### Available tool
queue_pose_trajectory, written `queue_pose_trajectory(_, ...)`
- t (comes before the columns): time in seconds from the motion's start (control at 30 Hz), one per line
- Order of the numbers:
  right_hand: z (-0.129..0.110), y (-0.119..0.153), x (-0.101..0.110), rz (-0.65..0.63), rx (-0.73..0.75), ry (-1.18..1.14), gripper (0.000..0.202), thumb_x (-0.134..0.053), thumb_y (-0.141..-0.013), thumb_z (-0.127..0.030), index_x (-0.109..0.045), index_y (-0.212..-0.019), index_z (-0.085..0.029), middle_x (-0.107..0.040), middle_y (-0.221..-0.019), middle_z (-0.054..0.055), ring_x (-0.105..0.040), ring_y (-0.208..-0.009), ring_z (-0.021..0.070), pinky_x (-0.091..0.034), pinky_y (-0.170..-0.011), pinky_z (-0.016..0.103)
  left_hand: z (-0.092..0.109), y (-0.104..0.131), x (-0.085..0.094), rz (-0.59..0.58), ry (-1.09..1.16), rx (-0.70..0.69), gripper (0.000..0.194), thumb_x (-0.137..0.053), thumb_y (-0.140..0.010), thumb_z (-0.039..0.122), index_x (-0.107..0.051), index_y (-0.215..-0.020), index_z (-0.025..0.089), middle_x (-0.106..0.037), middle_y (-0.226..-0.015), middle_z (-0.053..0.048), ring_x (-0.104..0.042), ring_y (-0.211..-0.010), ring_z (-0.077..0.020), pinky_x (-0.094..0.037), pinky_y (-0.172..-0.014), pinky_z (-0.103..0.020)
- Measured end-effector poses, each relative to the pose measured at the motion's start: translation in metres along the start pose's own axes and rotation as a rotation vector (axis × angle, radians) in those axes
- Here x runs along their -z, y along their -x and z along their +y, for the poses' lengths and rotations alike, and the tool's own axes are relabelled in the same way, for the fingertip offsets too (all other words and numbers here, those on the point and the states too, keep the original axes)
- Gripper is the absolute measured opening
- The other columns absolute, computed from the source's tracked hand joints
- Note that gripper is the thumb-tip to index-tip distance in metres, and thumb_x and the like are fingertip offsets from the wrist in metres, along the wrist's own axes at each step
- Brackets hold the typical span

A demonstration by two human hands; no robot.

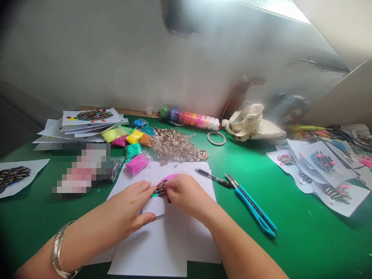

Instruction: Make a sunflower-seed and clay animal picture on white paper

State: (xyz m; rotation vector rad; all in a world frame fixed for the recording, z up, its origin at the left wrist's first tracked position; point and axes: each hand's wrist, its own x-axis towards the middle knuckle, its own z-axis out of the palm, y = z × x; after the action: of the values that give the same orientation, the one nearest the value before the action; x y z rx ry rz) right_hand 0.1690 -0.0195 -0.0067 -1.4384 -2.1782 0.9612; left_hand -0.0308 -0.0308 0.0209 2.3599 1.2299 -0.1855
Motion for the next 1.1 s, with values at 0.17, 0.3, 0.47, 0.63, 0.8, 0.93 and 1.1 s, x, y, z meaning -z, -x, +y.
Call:
queue_pose_trajectory(0.17, -0.001, 0.002, 0.003, -0.015, 0.020, 0.042, 0.027, -0.046, -0.084, -0.008, -0.057, -0.062, -0.017, -0.053, -0.064, -0.002, -0.045, -0.066, 0.0115, -0.029, -0.059, 0.023, 0.003, 0.004, 0.007, -0.055, 0.005, -0.018, 0.037, -0.062, -0.089, 0.031, -0.060, -0.123, 0.016, -0.058, -0.127, -0.016, -0.048, -0.126, -0.0330, -0.044, -0.103, -0.048)
queue_pose_trajectory(0.3, -0.003, 0.003, 0.005, -0.020, 0.018, 0.098, 0.025, -0.048, -0.085, -0.009, -0.065, -0.068, -0.018, -0.059, -0.068, 0.000, -0.046, -0.066, 0.0124, -0.029, -0.059, 0.024, 0.009, 0.002, 0.008, -0.079, -0.038, -0.036, 0.044, -0.065, -0.087, 0.028, -0.059, -0.127, 0.012, -0.057, -0.131, -0.019, -0.042, -0.133, -0.0366, -0.039, -0.107, -0.052)
queue_pose_trajectory(0.47, -0.004, 0.003, 0.006, -0.023, 0.035, 0.118, 0.025, -0.050, -0.084, -0.008, -0.068, -0.070, -0.018, -0.061, -0.070, 0.001, -0.046, -0.065, 0.0124, -0.030, -0.059, 0.024, 0.006, 0.000, -0.005, -0.010, -0.069, -0.044, 0.041, -0.065, -0.085, 0.027, -0.062, -0.124, 0.013, -0.056, -0.133, -0.020, -0.043, -0.133, -0.0385, -0.040, -0.106, -0.054)
queue_pose_trajectory(0.63, -0.005, 0.003, 0.006, -0.035, 0.035, 0.102, 0.025, -0.050, -0.085, -0.008, -0.069, -0.071, -0.018, -0.061, -0.070, 0.001, -0.046, -0.066, 0.0122, -0.029, -0.059, 0.024, 0.002, -0.003, -0.028, 0.102, -0.120, -0.053, 0.048, -0.070, -0.080, 0.029, -0.062, -0.124, 0.011, -0.055, -0.135, -0.022, -0.041, -0.134, -0.0406, -0.040, -0.107, -0.055)
queue_pose_trajectory(0.8, -0.005, 0.003, 0.007, -0.041, 0.022, 0.102, 0.024, -0.051, -0.083, -0.007, -0.070, -0.074, -0.018, -0.061, -0.071, 0.001, -0.046, -0.066, 0.0124, -0.029, -0.059, 0.024, 0.002, -0.005, -0.039, 0.155, -0.129, -0.056, 0.051, -0.069, -0.079, 0.031, -0.061, -0.125, 0.010, -0.053, -0.137, -0.025, -0.038, -0.135, -0.0430, -0.038, -0.107, -0.059)
queue_pose_trajectory(0.93, -0.005, 0.004, 0.009, -0.022, 0.032, 0.107, 0.023, -0.052, -0.084, -0.008, -0.071, -0.078, -0.019, -0.061, -0.072, 0.002, -0.049, -0.067, 0.0130, -0.031, -0.059, 0.024, 0.005, -0.003, -0.024, 0.108, -0.122, -0.056, 0.047, -0.068, -0.080, 0.027, -0.060, -0.124, 0.011, -0.055, -0.136, -0.022, -0.040, -0.135, -0.0410, -0.039, -0.106, -0.056)
queue_pose_trajectory(1.1, -0.001, 0.006, 0.016, 0.047, 0.013, 0.126, 0.024, -0.051, -0.086, -0.012, -0.074, -0.085, -0.020, -0.062, -0.073, 0.002, -0.053, -0.069, 0.0141, -0.036, -0.062, 0.024, 0.005, 0.004, 0.003, -0.012, -0.006, -0.059, 0.029, -0.062, -0.087, 0.027, -0.064, -0.114, 0.017, -0.062, -0.119, -0.014, -0.054, -0.118, -0.0328, -0.046, -0.099, -0.048)
